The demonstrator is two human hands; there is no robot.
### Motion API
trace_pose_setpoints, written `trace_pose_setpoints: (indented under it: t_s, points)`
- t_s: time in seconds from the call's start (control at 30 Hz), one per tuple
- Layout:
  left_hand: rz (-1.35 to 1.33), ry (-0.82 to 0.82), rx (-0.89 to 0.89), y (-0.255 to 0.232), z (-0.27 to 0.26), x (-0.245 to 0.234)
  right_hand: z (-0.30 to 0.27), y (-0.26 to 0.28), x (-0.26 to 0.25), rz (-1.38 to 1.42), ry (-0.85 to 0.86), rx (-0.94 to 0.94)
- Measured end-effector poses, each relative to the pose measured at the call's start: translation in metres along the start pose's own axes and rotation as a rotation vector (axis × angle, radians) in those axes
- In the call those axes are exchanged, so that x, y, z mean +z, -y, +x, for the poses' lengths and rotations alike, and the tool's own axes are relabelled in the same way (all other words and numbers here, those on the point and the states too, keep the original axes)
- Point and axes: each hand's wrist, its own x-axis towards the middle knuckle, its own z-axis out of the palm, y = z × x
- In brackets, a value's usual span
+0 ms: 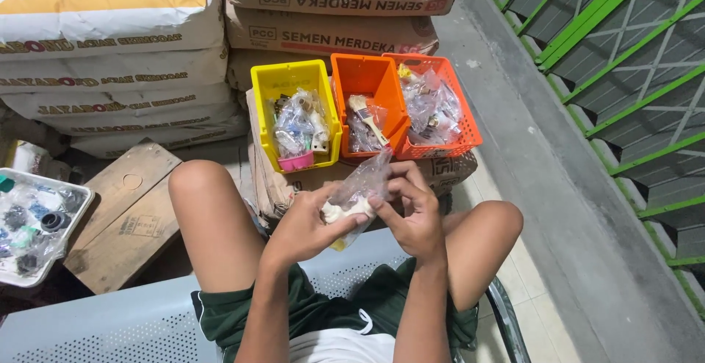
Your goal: Cleaning and inspecting small plastic hardware components using a paintbrush and sorting them into bins and bags.
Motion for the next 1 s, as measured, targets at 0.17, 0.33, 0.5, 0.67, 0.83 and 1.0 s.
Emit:
trace_pose_setpoints:
  t_s: [0.17, 0.33, 0.5, 0.67, 0.83, 1.0]
  points:
    - [-0.044, 0.037, 0.005, 0.006, 0.001, -0.005, -0.004, -0.003, -0.003, 0.049, -0.147, -0.047]
    - [-0.093, 0.012, -0.003, 0.019, 0.000, -0.007, -0.001, -0.011, 0.005, 0.166, -0.342, -0.084]
    - [-0.165, -0.069, -0.009, 0.013, 0.000, 0.000, -0.010, -0.004, 0.011, 0.254, -0.135, 0.144]
    - [-0.169, 0.010, -0.079, 0.032, 0.000, 0.010, 0.018, 0.050, 0.033, 0.317, 0.003, 0.116]
    - [-0.014, -0.037, -0.005, 0.020, 0.002, 0.027, 0.012, 0.029, 0.050, 0.180, -0.148, 0.153]
    - [-0.006, -0.036, 0.102, 0.017, 0.001, 0.037, 0.006, 0.007, 0.052, 0.219, -0.250, 0.165]
